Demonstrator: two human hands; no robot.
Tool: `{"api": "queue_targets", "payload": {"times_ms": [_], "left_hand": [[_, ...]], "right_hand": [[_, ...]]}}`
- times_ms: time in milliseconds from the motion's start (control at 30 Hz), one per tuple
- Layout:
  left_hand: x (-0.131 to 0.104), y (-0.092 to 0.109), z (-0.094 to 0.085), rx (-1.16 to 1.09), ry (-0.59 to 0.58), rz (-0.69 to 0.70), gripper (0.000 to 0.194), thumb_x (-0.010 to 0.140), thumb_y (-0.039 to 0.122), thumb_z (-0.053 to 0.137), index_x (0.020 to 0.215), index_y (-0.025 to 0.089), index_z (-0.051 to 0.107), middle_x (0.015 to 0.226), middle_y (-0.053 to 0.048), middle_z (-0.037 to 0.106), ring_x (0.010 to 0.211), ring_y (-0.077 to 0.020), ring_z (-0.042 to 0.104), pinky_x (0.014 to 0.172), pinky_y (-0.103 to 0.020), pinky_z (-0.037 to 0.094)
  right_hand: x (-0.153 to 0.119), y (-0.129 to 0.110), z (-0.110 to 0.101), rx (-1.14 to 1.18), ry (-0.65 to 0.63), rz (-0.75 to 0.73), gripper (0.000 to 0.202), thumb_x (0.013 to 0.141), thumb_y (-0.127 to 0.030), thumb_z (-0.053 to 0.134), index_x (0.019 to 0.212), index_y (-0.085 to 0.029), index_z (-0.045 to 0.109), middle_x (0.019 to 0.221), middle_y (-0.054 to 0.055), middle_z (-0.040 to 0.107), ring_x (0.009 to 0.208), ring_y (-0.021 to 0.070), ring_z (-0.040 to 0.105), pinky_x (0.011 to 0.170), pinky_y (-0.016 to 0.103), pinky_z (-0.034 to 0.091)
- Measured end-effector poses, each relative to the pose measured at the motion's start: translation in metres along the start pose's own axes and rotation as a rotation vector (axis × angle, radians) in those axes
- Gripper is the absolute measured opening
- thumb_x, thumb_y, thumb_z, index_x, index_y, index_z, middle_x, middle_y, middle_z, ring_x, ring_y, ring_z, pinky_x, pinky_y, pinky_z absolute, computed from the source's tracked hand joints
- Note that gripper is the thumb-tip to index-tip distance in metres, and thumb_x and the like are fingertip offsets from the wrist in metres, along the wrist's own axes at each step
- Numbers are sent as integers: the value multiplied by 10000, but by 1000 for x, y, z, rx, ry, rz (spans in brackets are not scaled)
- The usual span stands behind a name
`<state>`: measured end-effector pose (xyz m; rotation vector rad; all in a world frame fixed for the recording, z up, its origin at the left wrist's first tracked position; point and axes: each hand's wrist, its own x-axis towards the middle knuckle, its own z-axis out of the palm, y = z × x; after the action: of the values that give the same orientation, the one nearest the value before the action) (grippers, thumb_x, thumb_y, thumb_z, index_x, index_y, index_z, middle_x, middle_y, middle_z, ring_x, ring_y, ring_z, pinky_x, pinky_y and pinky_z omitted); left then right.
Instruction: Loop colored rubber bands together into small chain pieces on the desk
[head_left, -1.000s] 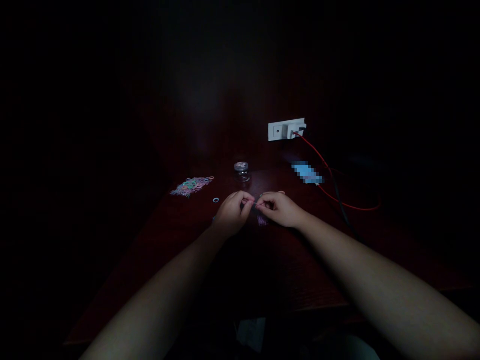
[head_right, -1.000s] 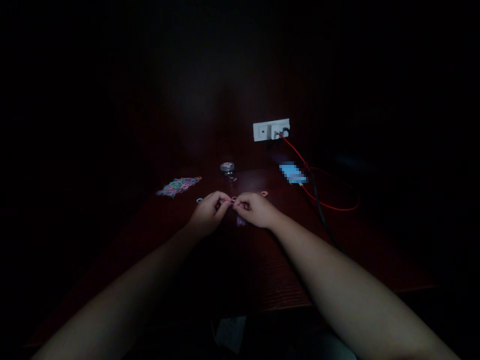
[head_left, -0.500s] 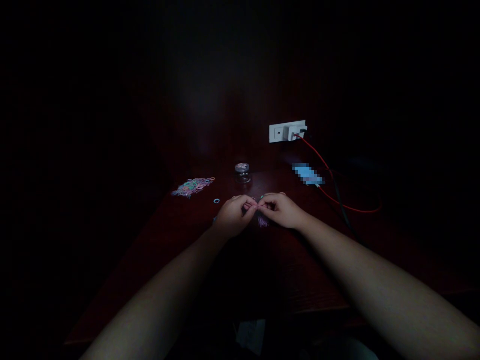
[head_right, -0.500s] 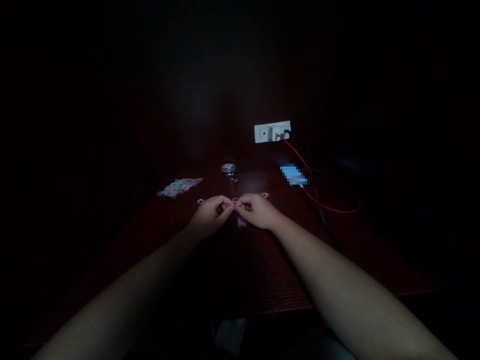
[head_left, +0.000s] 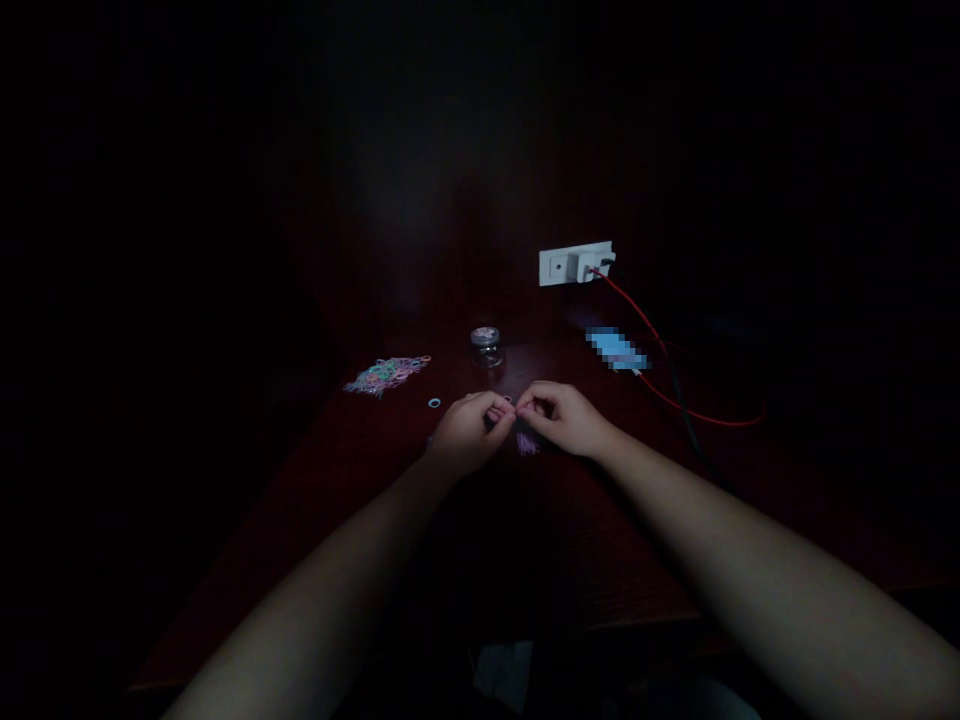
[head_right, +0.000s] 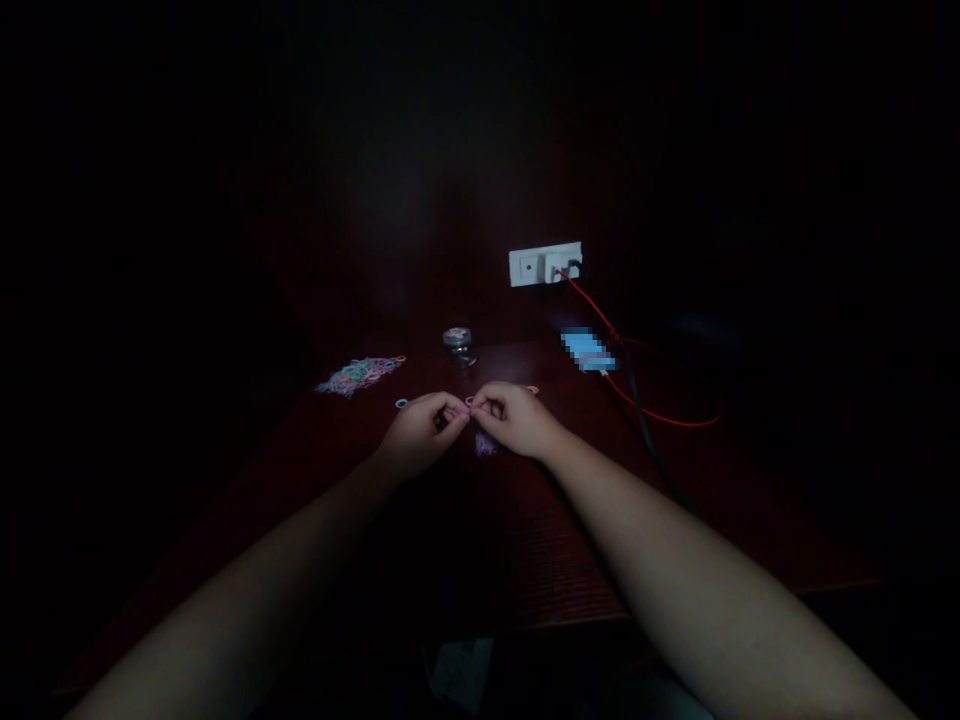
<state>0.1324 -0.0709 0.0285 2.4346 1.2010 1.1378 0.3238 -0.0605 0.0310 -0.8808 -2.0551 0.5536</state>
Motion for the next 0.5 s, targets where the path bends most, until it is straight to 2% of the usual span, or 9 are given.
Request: {"api": "queue_targets", "payload": {"times_ms": [167, 500], "left_hand": [[0, 1, -1, -3, 7, -13, 79, 834, 234, 590, 839, 188, 654, 843, -27, 688, 752, -146, 617, 686, -264, 498], [-1, 5, -1, -39, 65, -28, 89, 835, 224, 583, 872, 191, 657, 852, -22, 691, 754, -140, 628, 715, -261, 515]], "right_hand": [[0, -2, -1, -19, 29, -16, 124, 813, -227, 579, 797, -134, 659, 706, 13, 559, 607, 101, 484, 559, 220, 380], [0, 2, 1, -21, -14, -15, 79, 785, -195, 586, 775, -141, 644, 687, 4, 566, 592, 94, 482, 554, 213, 382]]}}
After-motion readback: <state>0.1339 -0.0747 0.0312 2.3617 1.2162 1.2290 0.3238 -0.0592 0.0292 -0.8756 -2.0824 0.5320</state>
